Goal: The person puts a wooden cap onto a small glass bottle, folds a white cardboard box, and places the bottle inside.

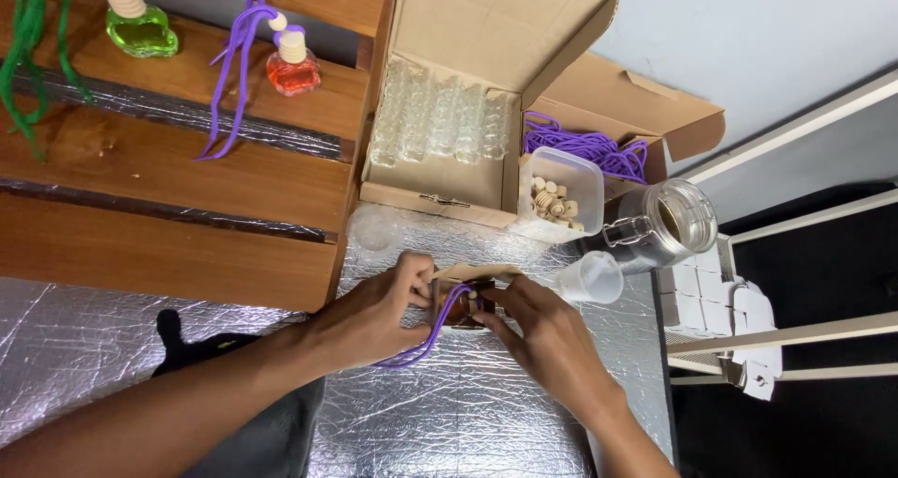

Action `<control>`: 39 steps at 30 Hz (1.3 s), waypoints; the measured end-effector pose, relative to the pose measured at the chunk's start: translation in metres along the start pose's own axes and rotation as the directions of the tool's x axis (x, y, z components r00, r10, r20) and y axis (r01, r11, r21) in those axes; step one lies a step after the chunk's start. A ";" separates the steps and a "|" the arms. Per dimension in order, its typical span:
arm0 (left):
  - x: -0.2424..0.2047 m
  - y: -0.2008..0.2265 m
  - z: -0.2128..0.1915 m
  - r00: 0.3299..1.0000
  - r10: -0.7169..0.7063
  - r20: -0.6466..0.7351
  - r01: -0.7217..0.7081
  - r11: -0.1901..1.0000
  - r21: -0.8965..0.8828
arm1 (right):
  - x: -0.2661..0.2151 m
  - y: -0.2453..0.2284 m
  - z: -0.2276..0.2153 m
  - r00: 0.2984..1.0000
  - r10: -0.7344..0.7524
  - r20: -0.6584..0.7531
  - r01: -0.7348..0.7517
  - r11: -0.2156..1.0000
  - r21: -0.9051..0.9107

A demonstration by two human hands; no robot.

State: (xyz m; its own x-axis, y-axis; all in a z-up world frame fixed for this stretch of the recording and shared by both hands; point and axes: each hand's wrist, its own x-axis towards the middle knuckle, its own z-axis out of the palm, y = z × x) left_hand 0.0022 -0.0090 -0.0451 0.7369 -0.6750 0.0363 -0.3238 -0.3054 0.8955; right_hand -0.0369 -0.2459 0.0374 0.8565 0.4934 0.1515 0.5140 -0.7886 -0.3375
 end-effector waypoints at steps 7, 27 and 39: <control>-0.002 0.003 -0.006 0.980 0.197 -0.022 -0.191 0.968 0.162 | -0.011 -0.004 0.011 0.993 -0.110 -0.040 0.111 0.994 0.021; -0.001 -0.011 0.002 0.980 0.196 0.011 -0.194 0.957 0.216 | -0.011 -0.020 0.033 0.880 -0.474 0.017 0.474 0.877 -0.085; 0.000 -0.004 0.001 0.990 0.144 -0.003 -0.139 0.961 0.239 | -0.005 -0.011 0.056 0.807 -0.566 -0.165 0.521 0.816 -0.253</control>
State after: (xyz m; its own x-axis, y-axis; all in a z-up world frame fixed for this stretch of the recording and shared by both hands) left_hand 0.0029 -0.0083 -0.0495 0.6845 -0.7099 0.1657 -0.5554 -0.3606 0.7493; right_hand -0.0497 -0.2196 -0.0115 0.4081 0.7844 0.4671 0.8769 -0.4791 0.0382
